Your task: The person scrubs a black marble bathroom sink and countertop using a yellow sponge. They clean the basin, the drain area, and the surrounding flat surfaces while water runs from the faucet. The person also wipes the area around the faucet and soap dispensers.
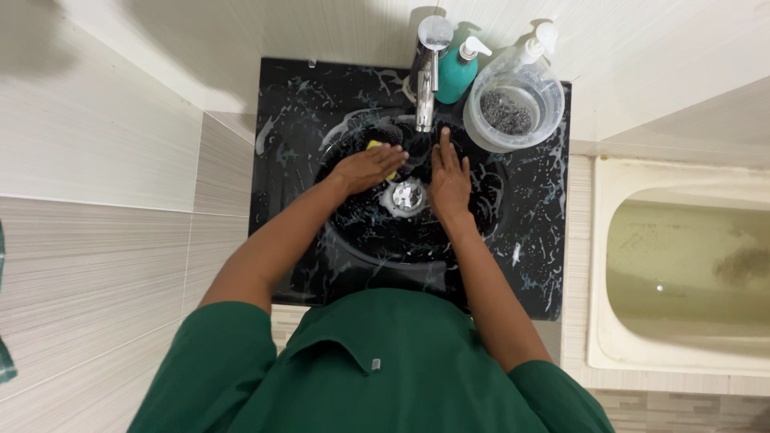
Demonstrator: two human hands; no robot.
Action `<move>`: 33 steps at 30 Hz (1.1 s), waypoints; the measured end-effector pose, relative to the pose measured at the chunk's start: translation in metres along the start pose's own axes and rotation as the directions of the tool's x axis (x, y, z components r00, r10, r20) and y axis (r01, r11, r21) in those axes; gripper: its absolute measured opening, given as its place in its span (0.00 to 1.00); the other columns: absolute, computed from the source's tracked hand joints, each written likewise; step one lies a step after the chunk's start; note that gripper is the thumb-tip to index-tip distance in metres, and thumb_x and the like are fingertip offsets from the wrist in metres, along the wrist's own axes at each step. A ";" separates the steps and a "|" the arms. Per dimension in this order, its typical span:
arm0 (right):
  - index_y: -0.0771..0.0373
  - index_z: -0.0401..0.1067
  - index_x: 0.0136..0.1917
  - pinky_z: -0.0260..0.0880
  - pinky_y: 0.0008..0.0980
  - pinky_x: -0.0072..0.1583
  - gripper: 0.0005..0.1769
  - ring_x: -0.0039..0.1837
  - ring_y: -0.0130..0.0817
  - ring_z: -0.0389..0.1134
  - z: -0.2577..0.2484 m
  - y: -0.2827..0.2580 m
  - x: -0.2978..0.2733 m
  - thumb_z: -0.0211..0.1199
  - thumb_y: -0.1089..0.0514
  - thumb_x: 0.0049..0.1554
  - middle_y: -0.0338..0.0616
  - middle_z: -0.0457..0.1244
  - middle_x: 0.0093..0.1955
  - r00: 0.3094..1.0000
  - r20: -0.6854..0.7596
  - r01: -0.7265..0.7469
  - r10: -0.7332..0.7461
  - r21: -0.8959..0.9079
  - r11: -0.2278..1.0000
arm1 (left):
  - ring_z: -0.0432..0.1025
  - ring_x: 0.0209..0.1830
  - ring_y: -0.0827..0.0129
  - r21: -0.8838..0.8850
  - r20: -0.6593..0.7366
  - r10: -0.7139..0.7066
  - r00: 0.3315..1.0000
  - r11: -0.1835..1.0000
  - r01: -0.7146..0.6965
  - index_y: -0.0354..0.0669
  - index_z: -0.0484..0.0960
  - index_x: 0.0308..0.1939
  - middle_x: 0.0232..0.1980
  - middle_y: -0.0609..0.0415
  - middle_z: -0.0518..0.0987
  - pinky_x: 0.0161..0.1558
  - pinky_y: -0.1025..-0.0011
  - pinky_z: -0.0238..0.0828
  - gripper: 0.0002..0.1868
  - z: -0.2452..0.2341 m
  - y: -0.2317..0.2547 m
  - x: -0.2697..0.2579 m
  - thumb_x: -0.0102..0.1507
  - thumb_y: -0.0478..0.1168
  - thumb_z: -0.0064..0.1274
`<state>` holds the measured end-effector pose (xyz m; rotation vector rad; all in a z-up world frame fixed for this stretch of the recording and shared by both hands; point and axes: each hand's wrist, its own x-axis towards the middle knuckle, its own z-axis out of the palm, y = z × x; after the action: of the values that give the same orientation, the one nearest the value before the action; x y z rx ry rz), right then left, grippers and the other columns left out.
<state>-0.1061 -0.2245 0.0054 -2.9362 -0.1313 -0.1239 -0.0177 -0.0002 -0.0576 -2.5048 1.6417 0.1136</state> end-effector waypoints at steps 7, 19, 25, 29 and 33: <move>0.72 0.59 0.77 0.52 0.56 0.76 0.32 0.83 0.50 0.49 0.023 -0.006 0.000 0.53 0.69 0.59 0.51 0.36 0.87 0.999 -0.036 0.021 -0.020 0.012 1.000 | 0.39 0.85 0.63 0.314 -0.218 -0.250 0.943 0.897 0.310 0.41 0.44 0.84 0.87 0.54 0.43 0.81 0.63 0.34 0.39 -0.047 -0.008 -0.006 0.70 0.37 0.39; 0.72 0.60 0.75 0.49 0.57 0.78 0.37 0.81 0.56 0.50 -0.003 -0.020 0.014 0.54 0.71 0.52 0.56 0.55 0.76 0.990 -0.117 0.080 -0.073 0.053 0.995 | 0.42 0.85 0.58 0.006 -0.341 -0.456 0.822 0.873 0.487 0.37 0.46 0.83 0.85 0.47 0.45 0.81 0.61 0.37 0.36 -0.058 0.001 0.030 0.73 0.42 0.39; 0.72 0.66 0.69 0.53 0.58 0.76 0.28 0.76 0.56 0.56 -0.023 -0.027 0.025 0.55 0.71 0.54 0.56 0.60 0.68 0.971 -0.226 0.106 -0.074 0.131 0.986 | 0.48 0.81 0.47 -0.299 -0.343 -0.631 0.696 0.775 0.557 0.26 0.52 0.77 0.80 0.35 0.53 0.77 0.55 0.41 0.37 -0.074 -0.014 0.034 0.71 0.48 0.43; 0.74 0.68 0.66 0.53 0.59 0.74 0.28 0.75 0.57 0.56 -0.028 -0.029 0.027 0.56 0.71 0.51 0.58 0.60 0.67 0.968 -0.239 0.114 -0.081 0.130 0.985 | 0.53 0.77 0.43 -0.559 -0.322 -0.731 0.602 0.659 0.503 0.24 0.59 0.74 0.77 0.30 0.57 0.76 0.54 0.47 0.33 -0.082 -0.021 0.040 0.72 0.46 0.47; 0.75 0.69 0.65 0.54 0.59 0.75 0.26 0.75 0.57 0.57 -0.031 -0.030 0.030 0.56 0.71 0.52 0.58 0.60 0.66 0.969 -0.230 0.119 -0.089 0.121 0.985 | 0.57 0.76 0.43 -0.526 -0.389 -0.670 0.633 0.725 0.444 0.25 0.65 0.71 0.72 0.34 0.64 0.77 0.54 0.52 0.30 -0.078 -0.020 0.041 0.71 0.43 0.49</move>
<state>-0.0819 -0.1993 0.0438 -2.7568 -0.2496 -0.4429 0.0159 -0.0416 0.0154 -3.4984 0.8725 -0.4693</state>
